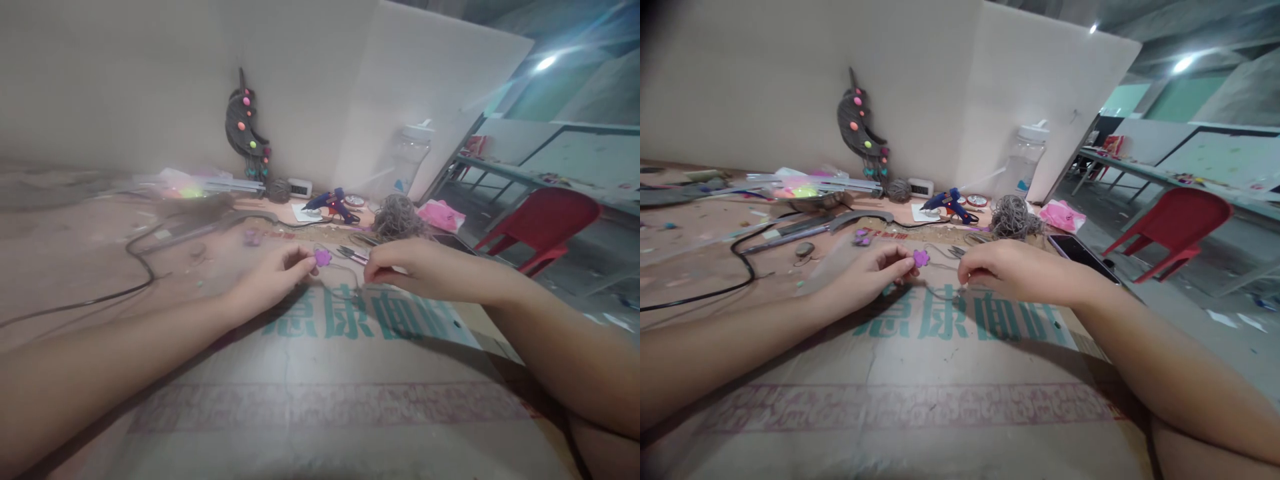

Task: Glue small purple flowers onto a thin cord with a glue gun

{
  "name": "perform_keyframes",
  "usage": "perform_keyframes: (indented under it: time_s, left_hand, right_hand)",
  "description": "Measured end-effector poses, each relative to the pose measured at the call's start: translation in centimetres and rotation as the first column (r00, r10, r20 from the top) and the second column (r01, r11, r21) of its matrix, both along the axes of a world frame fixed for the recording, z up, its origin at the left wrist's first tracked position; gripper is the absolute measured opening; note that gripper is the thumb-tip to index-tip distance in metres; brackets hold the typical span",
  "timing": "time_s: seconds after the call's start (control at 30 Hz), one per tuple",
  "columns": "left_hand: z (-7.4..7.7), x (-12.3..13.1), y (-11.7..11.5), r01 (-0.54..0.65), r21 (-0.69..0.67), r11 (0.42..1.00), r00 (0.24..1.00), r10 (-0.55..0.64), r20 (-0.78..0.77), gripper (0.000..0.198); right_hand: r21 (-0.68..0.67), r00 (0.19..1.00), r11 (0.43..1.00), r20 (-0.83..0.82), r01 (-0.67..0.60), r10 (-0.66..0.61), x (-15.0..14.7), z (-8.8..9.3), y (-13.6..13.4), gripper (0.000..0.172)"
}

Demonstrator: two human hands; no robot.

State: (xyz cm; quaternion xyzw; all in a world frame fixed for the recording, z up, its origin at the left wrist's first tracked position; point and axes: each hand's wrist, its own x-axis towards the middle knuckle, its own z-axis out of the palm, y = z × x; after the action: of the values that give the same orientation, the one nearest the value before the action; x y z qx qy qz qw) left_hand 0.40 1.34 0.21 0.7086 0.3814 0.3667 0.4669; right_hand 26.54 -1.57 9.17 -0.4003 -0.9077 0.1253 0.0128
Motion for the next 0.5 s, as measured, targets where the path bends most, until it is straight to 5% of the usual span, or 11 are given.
perform_keyframes:
  time_s: [0.17,0.3,0.5]
  left_hand:
    - [-0.6,0.0,0.3,-0.001,0.011,1.000,1.000,0.001,-0.006,0.025]
    - [-1.1,0.0,0.5,0.010,-0.006,1.000,1.000,-0.010,0.023,0.025]
    - [-1.3,0.0,0.5,0.020,-0.021,1.000,1.000,-0.020,0.020,0.026]
  right_hand:
    - [0.096,0.994,0.995,0.101,0.039,-0.049,-0.1,-0.7,0.1,0.020]
    - [0.158,0.998,0.986,0.013,0.062,-0.065,-0.2,-1.0,0.5,0.017]
    - [0.341,0.985,0.939,-0.136,-0.053,0.104,-0.1,-1.3,1.1,0.020]
